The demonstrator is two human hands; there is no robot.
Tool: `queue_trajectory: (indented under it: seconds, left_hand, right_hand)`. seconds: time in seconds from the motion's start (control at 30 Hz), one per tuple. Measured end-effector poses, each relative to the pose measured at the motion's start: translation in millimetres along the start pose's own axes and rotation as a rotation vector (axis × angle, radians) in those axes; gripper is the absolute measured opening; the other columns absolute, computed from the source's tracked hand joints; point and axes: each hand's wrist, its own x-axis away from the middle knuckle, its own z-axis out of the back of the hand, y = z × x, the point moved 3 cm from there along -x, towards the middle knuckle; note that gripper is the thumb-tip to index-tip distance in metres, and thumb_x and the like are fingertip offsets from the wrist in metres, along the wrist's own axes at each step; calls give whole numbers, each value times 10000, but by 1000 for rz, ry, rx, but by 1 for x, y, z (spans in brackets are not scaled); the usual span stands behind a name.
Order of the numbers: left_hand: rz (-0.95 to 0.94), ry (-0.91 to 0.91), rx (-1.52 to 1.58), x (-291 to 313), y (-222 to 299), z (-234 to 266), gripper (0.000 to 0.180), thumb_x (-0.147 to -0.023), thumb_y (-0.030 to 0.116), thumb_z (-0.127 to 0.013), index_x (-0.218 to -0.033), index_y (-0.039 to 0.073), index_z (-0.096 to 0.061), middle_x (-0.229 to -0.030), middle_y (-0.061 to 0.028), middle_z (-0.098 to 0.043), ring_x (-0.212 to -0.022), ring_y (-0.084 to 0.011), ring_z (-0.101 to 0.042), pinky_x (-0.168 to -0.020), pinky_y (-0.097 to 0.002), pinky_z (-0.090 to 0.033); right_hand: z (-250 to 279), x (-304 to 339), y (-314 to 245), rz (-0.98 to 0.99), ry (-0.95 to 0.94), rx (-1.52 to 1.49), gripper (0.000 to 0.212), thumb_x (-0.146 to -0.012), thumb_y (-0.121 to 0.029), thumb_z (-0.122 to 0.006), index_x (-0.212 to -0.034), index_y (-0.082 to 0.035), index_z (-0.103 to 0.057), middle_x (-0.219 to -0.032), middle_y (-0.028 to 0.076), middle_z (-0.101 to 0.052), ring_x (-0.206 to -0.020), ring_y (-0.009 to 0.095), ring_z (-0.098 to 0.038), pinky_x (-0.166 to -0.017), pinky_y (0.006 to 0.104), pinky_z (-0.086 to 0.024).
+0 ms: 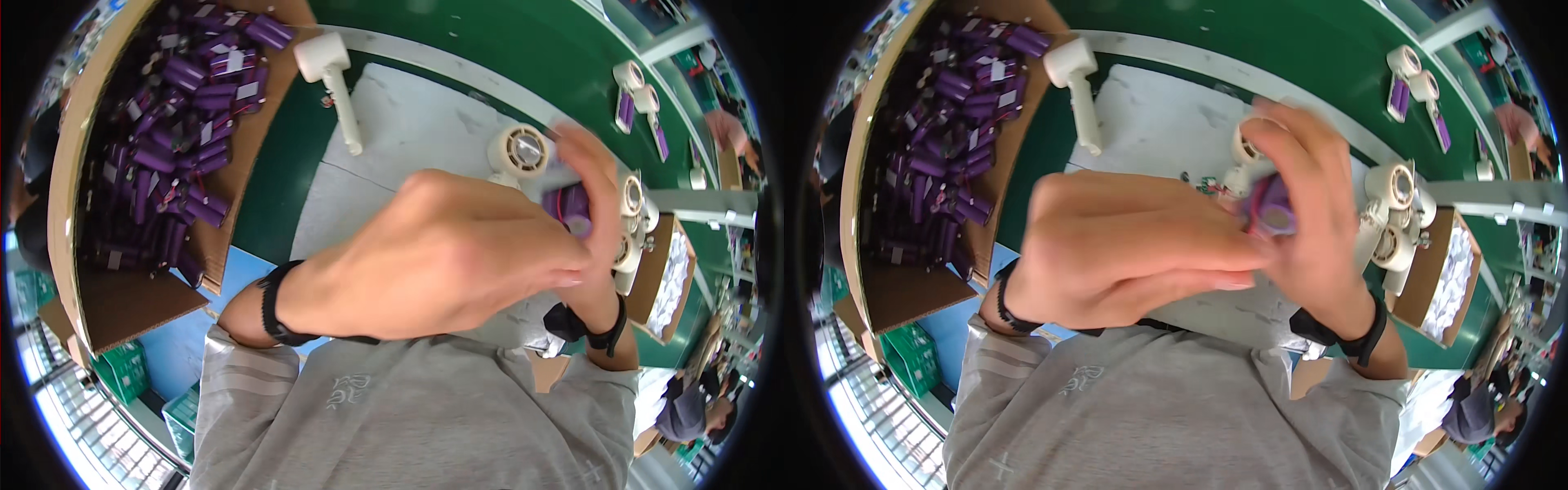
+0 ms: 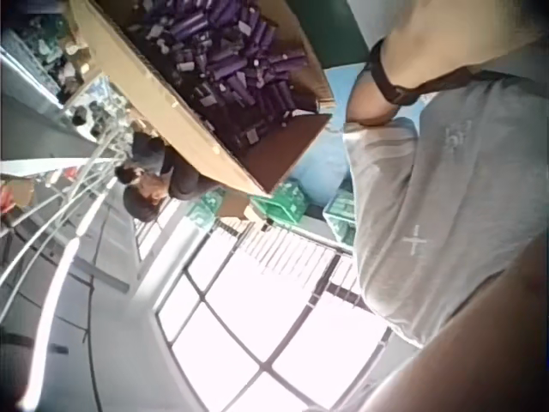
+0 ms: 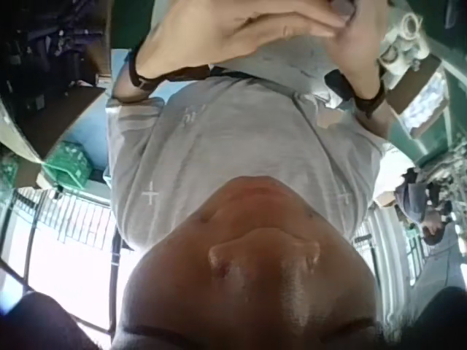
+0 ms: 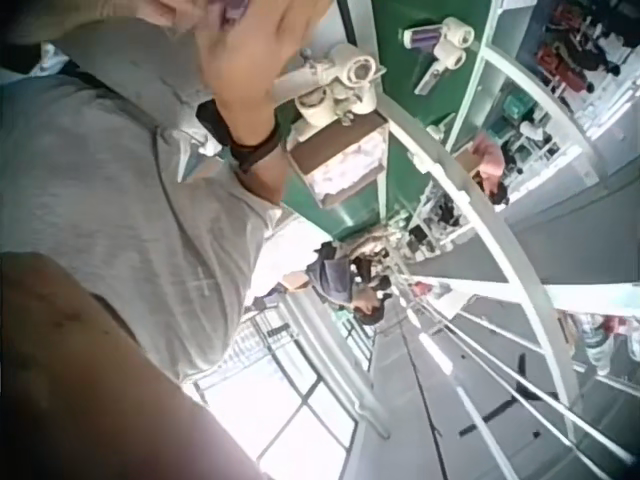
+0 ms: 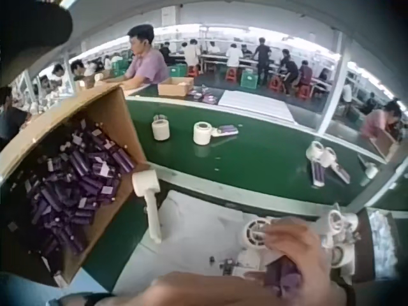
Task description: Assembling portable handheld fans by inserting batteries and connecting electronic components into the plastic housing.
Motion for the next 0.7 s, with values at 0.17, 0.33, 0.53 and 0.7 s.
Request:
queue_trajectory:
  seconds: [0.17,0.33,0.53,0.7]
  left_hand:
    - [393,53,131,9,-50,-27,437,-702,44,-781,-1105,14,-616,-838,-110,-651,-754,-254,-643,-716,-323,-534]
    - [546,-301,-152,25,-91,-46,427,-692,48,-779,-1043,35,-537,-833,-119,-617,-773,-305,-620,-707,-386,-506]
    - [532,-411,49,7,-105,-73,345,-691,32,-771,-932,26,-525,-812,-113,-619,-748,-289,-627,-662,-384,-501]
    - [519,-375,198,17,-117,-70,300,-689,7,-764,-911,41,-565,-801,-91,-619,-715,-245,-614,-625,-344,-491]
  right_hand:
    - [31,44,22,-465,-219,-11,295,-673,2,-746,-897,-25,-555,-895,89,-603,-768,221,-577,-653,325,-483]
    - [15,78,40,-934,-338,-204,245,-713,14,-720,-858,-36,-530,-823,57,-584,-683,125,-496,-624,259,-430]
    - [0,78,54,-608,-154,-93,264,-687,49,-727,-859,-36,-546,-814,60,-616,-698,132,-521,-642,249,-435]
    - [-3,76,52,-304,-139,45,324,-617,86,-750,-849,-36,-559,-875,89,-659,-746,241,-570,-664,302,-467]
